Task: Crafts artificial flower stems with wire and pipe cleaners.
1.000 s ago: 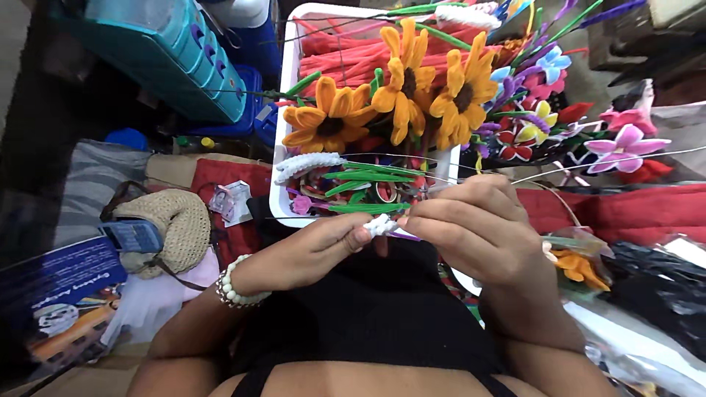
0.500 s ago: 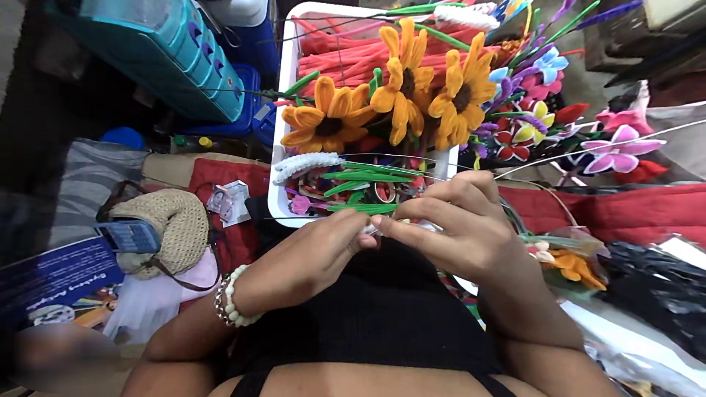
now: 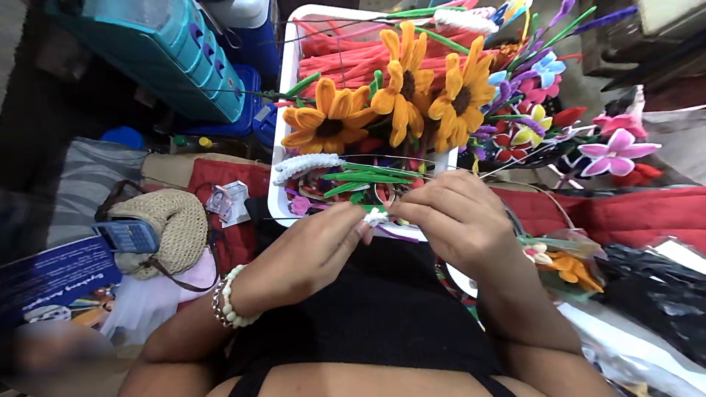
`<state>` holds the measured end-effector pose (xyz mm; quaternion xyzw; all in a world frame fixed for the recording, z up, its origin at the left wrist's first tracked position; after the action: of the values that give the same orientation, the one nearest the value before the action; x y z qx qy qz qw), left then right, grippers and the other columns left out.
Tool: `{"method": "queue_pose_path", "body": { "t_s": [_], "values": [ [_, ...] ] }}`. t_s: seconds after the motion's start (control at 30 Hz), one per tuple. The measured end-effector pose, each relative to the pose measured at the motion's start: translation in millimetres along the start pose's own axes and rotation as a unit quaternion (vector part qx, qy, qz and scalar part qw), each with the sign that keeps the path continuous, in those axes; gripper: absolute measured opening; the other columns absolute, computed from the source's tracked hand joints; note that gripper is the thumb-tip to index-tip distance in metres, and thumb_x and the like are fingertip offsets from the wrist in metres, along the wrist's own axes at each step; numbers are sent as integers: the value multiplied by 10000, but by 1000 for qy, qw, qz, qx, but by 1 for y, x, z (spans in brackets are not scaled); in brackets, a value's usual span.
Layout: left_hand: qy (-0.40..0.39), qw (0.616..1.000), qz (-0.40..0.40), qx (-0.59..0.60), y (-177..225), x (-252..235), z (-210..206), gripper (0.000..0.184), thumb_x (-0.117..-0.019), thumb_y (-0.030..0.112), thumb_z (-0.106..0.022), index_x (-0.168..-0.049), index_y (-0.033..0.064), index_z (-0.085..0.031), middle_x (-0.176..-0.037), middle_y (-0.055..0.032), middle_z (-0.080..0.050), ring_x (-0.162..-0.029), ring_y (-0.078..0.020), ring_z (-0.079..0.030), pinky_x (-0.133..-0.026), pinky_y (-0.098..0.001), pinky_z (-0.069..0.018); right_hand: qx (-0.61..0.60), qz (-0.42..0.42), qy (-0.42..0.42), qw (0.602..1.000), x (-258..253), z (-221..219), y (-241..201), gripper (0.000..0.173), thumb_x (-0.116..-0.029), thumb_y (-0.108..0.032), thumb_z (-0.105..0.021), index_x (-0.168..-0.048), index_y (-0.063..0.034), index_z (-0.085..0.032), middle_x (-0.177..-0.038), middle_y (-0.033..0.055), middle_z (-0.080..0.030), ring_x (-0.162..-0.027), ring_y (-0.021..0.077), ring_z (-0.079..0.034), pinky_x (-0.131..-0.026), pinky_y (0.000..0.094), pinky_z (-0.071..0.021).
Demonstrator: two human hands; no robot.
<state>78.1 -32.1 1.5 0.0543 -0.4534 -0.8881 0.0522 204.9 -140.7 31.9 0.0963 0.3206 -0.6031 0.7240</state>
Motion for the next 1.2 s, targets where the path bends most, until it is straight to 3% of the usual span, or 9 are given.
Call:
{"method": "queue_pose_path", "body": {
  "t_s": [0.23,0.43,0.53,0.63,0.73,0.87,0.97,1.07,1.2],
  "values": [
    [-61,993,21,100,-2,0,-5,367,-1132,271,-327,-1037,107,-641,-865,63,-563,-766,20,-512,-690,-152,-436,-21,16,11,1000,2,1,-2,196,-1000,-10,-606,-1034,-83,-785,-972,77,-752,-968,207,-678,-912,359,-509],
    [-43,999,2,18,2,2,-3,349,-1129,270,-335,-1060,107,-635,-880,40,-579,-763,-14,-536,-682,-188,-465,-15,23,-5,1000,1,0,-3,218,-1007,-7,-579,-1048,-93,-774,-961,76,-751,-956,213,-682,-881,362,-510],
    [-32,998,-26,-41,6,2,-5,346,-1126,295,-361,-1048,85,-624,-888,-7,-601,-795,-77,-584,-712,-242,-500,-8,27,-12,1000,0,0,-5,214,-1006,-11,-581,-1042,-98,-773,-945,70,-751,-931,210,-680,-867,363,-505],
    [-24,995,-40,-93,11,2,-8,373,-1122,318,-365,-1010,63,-612,-839,-51,-597,-767,-156,-607,-691,-316,-511,-12,28,-16,999,0,0,-7,209,-1006,-12,-578,-1034,-99,-766,-930,64,-748,-914,203,-676,-860,355,-502],
    [-21,994,-43,-97,12,2,-8,368,-1128,280,-342,-967,72,-600,-792,-45,-572,-735,-165,-585,-671,-333,-487,-15,28,-16,999,1,0,-7,226,-1001,-12,-567,-1052,-104,-767,-945,56,-755,-930,195,-678,-865,342,-502],
    [-15,993,-44,-106,12,3,-8,361,-1129,273,-339,-998,77,-612,-826,-46,-596,-782,-169,-608,-706,-344,-498,-52,11,-30,998,0,-2,-6,216,-1054,-188,-581,-1166,-123,-754,-961,52,-746,-949,199,-668,-878,364,-496],
    [-14,993,-54,-102,9,4,-8,338,-1118,244,-367,-1060,73,-653,-914,-50,-670,-882,-161,-662,-793,-350,-543,-78,14,-58,995,0,-5,-8,279,-1061,-225,-557,-1295,-239,-709,-977,45,-727,-941,208,-636,-869,392,-462],
    [-31,995,-60,-76,9,4,-9,335,-1119,236,-356,-1047,71,-639,-899,-54,-661,-863,-155,-654,-780,-330,-537,-67,23,-46,996,0,-5,-10,261,-1022,-118,-604,-1207,-238,-745,-943,39,-728,-909,200,-628,-853,380,-447],
    [-42,997,-48,-49,7,4,-8,353,-1127,255,-342,-1067,74,-639,-865,-18,-625,-808,-103,-614,-746,-282,-524,-56,23,-21,998,0,-4,-9,185,-1004,-118,-650,-1116,-202,-771,-919,28,-733,-890,181,-638,-839,355,-460]
  ]
}}
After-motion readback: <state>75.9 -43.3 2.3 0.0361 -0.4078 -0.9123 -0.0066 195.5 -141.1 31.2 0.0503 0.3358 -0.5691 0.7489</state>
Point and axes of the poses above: each hand's wrist, its own x-axis away from the middle knuckle, its own z-axis out of the back of the hand, y = z × x, the point moved 7 cm from there along -x, towards the middle knuckle
